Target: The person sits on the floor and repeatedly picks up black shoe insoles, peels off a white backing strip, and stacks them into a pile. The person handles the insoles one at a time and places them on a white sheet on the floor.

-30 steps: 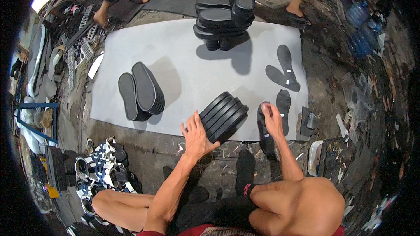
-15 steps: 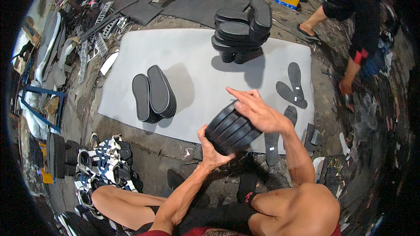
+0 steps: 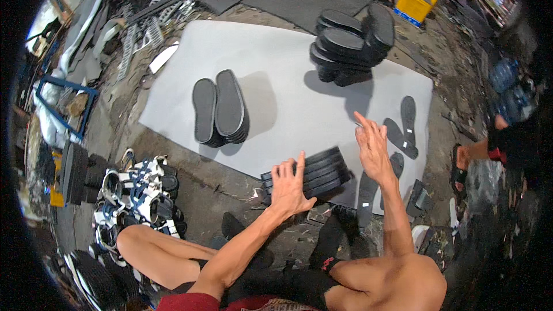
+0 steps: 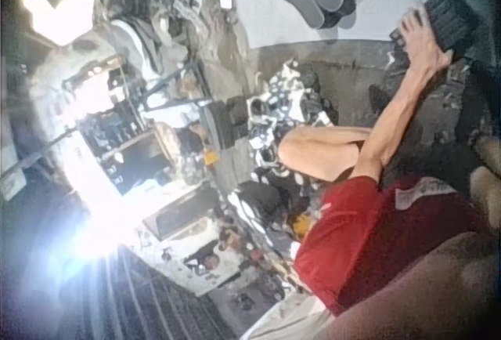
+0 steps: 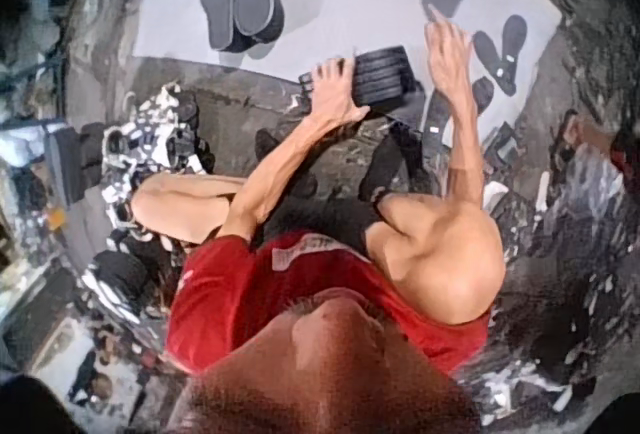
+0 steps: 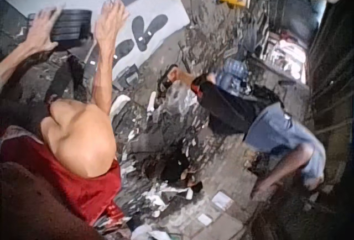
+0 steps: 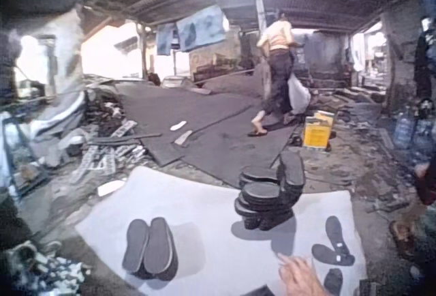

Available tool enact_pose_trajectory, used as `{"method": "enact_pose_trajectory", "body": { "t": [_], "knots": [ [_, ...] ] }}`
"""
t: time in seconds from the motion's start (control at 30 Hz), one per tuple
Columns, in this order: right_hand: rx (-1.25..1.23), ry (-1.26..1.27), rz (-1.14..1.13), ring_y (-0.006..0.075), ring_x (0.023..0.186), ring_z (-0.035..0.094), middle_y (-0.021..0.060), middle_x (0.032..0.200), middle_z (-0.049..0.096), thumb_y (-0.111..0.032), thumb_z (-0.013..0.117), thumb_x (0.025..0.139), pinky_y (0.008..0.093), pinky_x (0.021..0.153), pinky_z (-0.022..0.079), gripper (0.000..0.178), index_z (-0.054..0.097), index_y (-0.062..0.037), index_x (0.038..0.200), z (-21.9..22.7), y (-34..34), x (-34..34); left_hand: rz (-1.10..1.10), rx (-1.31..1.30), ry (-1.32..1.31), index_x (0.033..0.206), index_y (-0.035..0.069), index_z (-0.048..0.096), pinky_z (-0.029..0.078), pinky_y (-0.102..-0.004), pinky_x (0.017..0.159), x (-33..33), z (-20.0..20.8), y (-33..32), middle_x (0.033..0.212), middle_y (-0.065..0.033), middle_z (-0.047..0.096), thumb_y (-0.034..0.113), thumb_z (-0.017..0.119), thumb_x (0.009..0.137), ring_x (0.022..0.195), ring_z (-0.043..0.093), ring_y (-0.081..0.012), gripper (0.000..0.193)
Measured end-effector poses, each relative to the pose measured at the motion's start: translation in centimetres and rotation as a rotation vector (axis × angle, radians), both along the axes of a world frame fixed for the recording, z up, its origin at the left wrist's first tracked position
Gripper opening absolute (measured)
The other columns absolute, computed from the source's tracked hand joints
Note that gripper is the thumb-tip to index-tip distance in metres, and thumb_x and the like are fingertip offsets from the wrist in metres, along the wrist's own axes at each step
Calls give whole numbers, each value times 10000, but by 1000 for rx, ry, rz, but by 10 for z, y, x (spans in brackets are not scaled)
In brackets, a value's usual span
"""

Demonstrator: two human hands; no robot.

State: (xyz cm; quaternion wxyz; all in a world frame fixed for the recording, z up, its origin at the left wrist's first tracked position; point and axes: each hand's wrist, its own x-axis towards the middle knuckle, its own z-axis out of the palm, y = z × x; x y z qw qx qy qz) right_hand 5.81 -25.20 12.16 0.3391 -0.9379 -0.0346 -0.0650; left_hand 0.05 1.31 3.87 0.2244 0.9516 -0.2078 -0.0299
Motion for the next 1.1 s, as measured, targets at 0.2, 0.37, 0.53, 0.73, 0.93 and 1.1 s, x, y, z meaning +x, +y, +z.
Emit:
{"method": "enact_pose_trajectory", "body": {
  "t": [0.2, 0.37, 0.53, 0.73, 0.93, 1.1],
  "knots": [
    [-35, 41, 53, 413, 1344, 537, 242, 1457, 639, -373, 427, 1196, 528, 1205, 379, 514, 599, -50, 1555, -128, 32, -8, -6, -25, 10, 1740, -48, 182, 310, -652, 1206, 10, -23, -4, 1495, -313, 478, 501, 990, 643, 1414, 454, -467, 1470],
    [181, 42, -100, 425, 1275, 582, 237, 1405, 622, -354, 423, 1193, 510, 1136, 449, 490, 633, -57, 1522, -115, 1, -17, -25, -87, 282, 1737, 9, 277, 375, -625, 1225, 64, 3, 40, 1463, -311, 551, 510, 986, 643, 1388, 524, -502, 1397],
    [4, 164, -110, 427, 1069, 642, 246, 1188, 591, -148, 560, 1121, 512, 978, 532, 376, 671, -51, 1468, -134, -28, -87, -179, -313, 658, 1753, 97, 343, 411, -478, 1296, 225, 104, 163, 1672, -241, 505, 196, 997, 688, 1507, 523, -378, 1253],
    [78, 143, 57, 426, 1001, 628, 228, 1101, 585, 12, 696, 1008, 505, 913, 540, 446, 656, -26, 1450, -156, 52, -108, 256, -339, 1074, 1613, 99, 591, 546, -461, 1105, 368, 131, 280, 1386, -149, 742, 179, 870, 766, 1211, 711, -307, 896],
    [43, 227, -125, 436, 1179, 629, 229, 1216, 645, -122, 779, 986, 507, 1055, 519, 431, 691, -44, 1401, -126, 24, -122, 250, -193, 1104, 1201, 63, 801, 560, -469, 1051, 435, 85, 304, 1225, -89, 774, 239, 839, 786, 1101, 719, -285, 452],
    [203, 235, -285, 352, 1215, 657, 204, 1237, 690, -86, 774, 993, 475, 1077, 523, 339, 742, -63, 1329, -90, -20, -118, 72, 57, 921, 1411, 141, 769, 436, -551, 1160, 476, 77, 309, 1480, -121, 691, 310, 835, 801, 1427, 554, -258, 636]
  ]
}}
